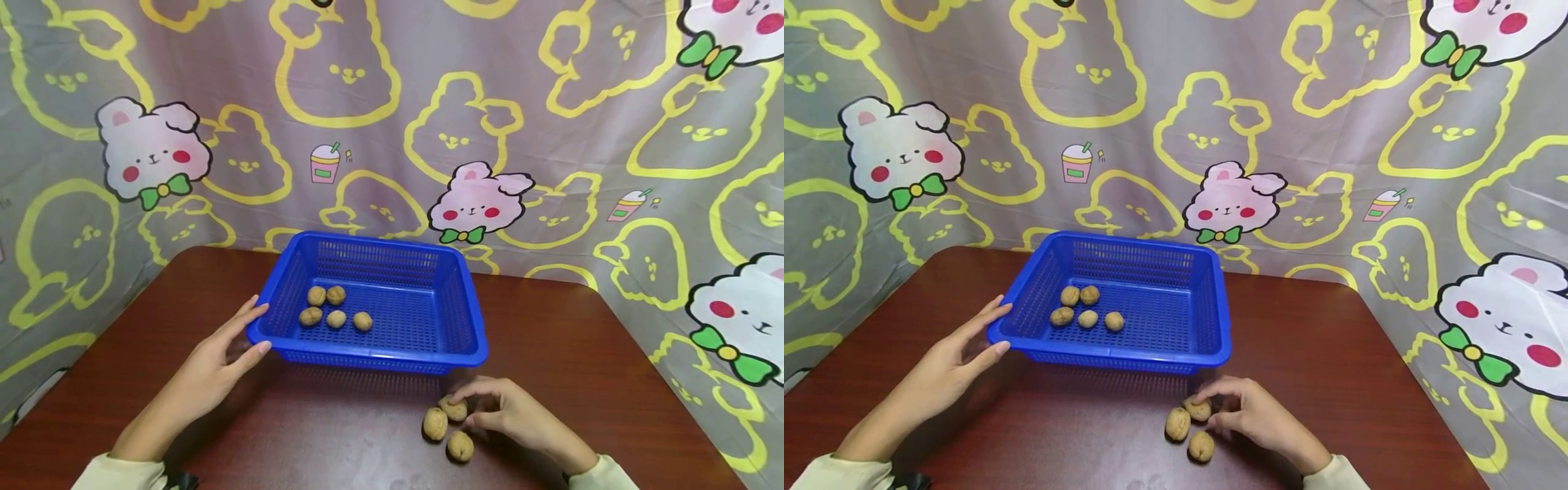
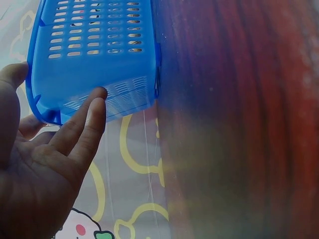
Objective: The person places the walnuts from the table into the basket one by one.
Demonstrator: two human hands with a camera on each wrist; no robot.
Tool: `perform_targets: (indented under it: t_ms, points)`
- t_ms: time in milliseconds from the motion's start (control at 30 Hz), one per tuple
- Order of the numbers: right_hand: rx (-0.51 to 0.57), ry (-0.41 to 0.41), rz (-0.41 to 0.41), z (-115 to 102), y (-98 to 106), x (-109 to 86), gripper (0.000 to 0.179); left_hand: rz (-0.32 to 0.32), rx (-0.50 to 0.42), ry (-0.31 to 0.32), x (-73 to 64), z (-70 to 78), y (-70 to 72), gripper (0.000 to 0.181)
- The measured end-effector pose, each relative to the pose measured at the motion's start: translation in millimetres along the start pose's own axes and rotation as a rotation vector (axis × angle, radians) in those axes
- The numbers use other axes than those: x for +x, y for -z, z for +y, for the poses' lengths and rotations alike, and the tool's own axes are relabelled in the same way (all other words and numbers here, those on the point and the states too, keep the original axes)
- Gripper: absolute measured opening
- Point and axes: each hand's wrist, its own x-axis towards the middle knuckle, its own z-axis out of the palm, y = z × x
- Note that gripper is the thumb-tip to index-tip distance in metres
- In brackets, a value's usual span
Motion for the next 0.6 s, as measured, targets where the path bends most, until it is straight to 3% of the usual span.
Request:
perform_targets:
  t_ms: [267,600]
  points:
    - [0.033,-0.017,-0.026,-3.1,1.4,-4.0,0.026,0.004,-0.011,-0.012,-1.6,-1.3,-0.9,0.058]
    - [-0.048,-0.016,-0.033,-2.9,3.9,-8.2,0.027,0.010,-0.002,-0.019,-2.2,0.8,-0.3,0.058]
